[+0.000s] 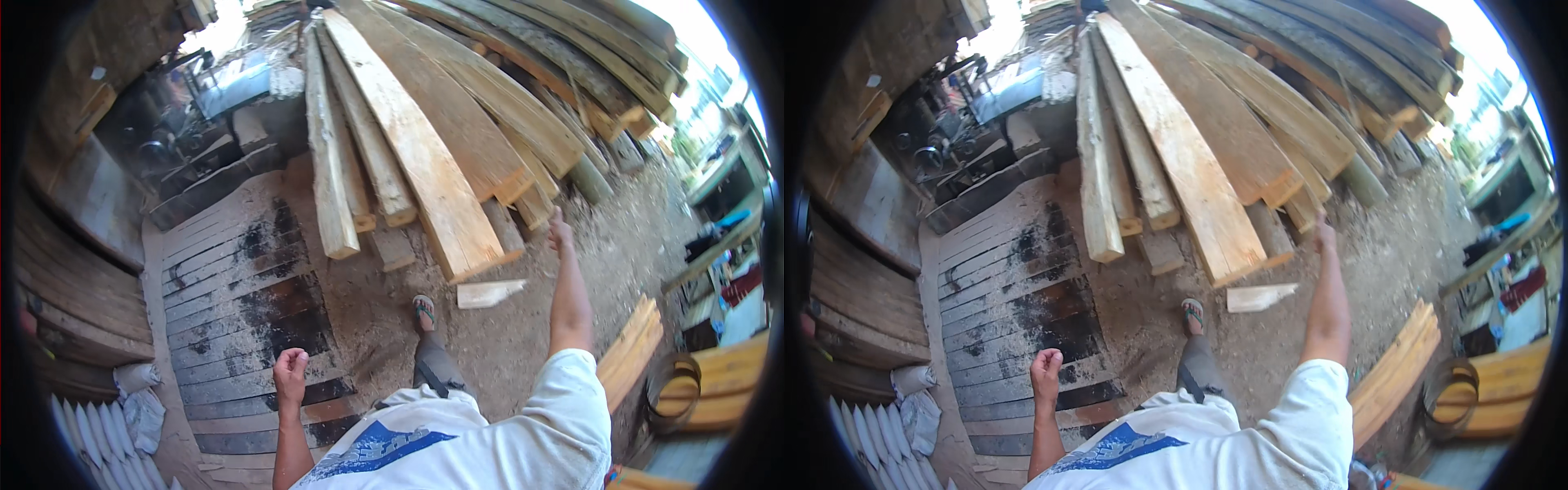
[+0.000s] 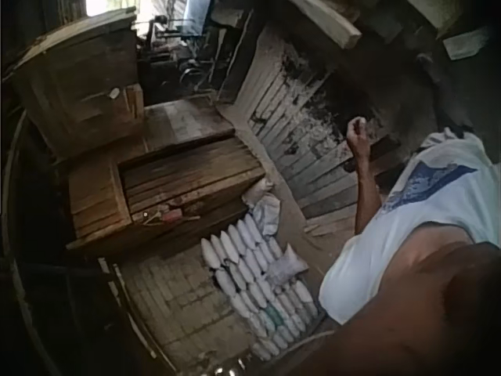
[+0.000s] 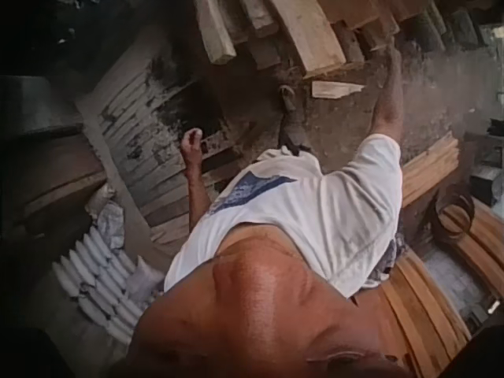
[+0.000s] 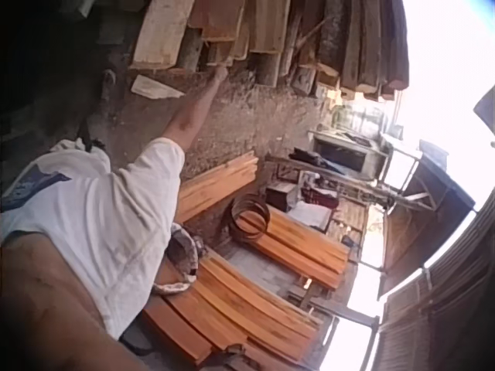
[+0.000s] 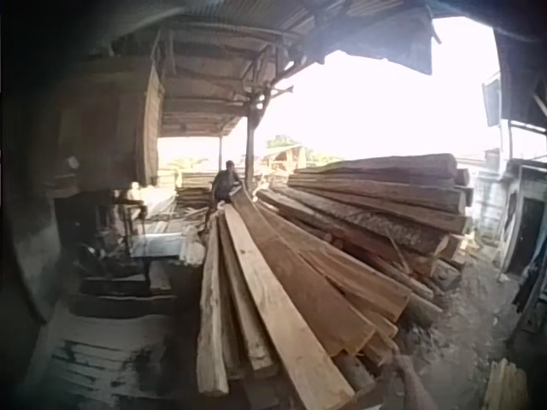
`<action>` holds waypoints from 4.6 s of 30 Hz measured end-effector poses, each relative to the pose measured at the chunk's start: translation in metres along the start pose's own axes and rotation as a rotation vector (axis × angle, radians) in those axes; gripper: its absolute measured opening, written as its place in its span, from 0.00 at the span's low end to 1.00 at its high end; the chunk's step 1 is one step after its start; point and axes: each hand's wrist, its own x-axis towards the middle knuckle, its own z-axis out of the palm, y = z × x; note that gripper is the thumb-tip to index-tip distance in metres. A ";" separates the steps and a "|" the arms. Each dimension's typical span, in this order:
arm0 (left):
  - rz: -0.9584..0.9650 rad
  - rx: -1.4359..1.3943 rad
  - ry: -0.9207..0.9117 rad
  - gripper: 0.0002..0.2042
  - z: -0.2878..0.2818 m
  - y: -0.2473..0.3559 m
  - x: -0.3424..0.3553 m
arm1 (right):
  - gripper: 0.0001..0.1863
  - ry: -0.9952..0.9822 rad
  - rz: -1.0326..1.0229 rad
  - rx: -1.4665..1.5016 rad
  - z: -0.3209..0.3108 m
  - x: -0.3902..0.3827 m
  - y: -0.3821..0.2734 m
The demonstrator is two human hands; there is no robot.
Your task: The person measures a length of lumber with a tape measure, adjusts the settings on a jointer machine, and then passes the lumber through the machine multiple times.
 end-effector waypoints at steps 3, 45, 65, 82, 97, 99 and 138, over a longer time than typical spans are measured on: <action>-0.057 0.051 -0.027 0.10 0.019 0.002 0.035 | 0.42 -0.071 0.130 -0.146 0.021 0.091 -0.049; -0.590 -0.003 -0.391 0.16 0.078 -0.075 0.236 | 0.10 -0.062 -0.718 -0.024 0.251 -0.110 -0.239; -1.133 -0.240 0.169 0.29 -0.118 -0.274 0.150 | 0.21 -0.318 -0.399 -0.346 0.260 -0.259 -0.070; -0.918 -0.017 -0.090 0.20 -0.051 -0.162 0.213 | 0.29 -0.615 0.230 0.170 0.295 -0.271 -0.027; -1.346 0.035 0.131 0.15 -0.301 -0.239 0.028 | 0.55 -0.463 0.723 1.358 0.588 -0.295 -0.009; -1.376 0.063 0.181 0.15 -0.305 -0.238 0.037 | 0.45 -0.385 0.776 1.359 0.595 -0.311 -0.011; -0.847 0.289 -0.361 0.72 -0.104 -0.068 0.520 | 0.40 -0.693 0.738 1.146 0.738 -0.611 -0.085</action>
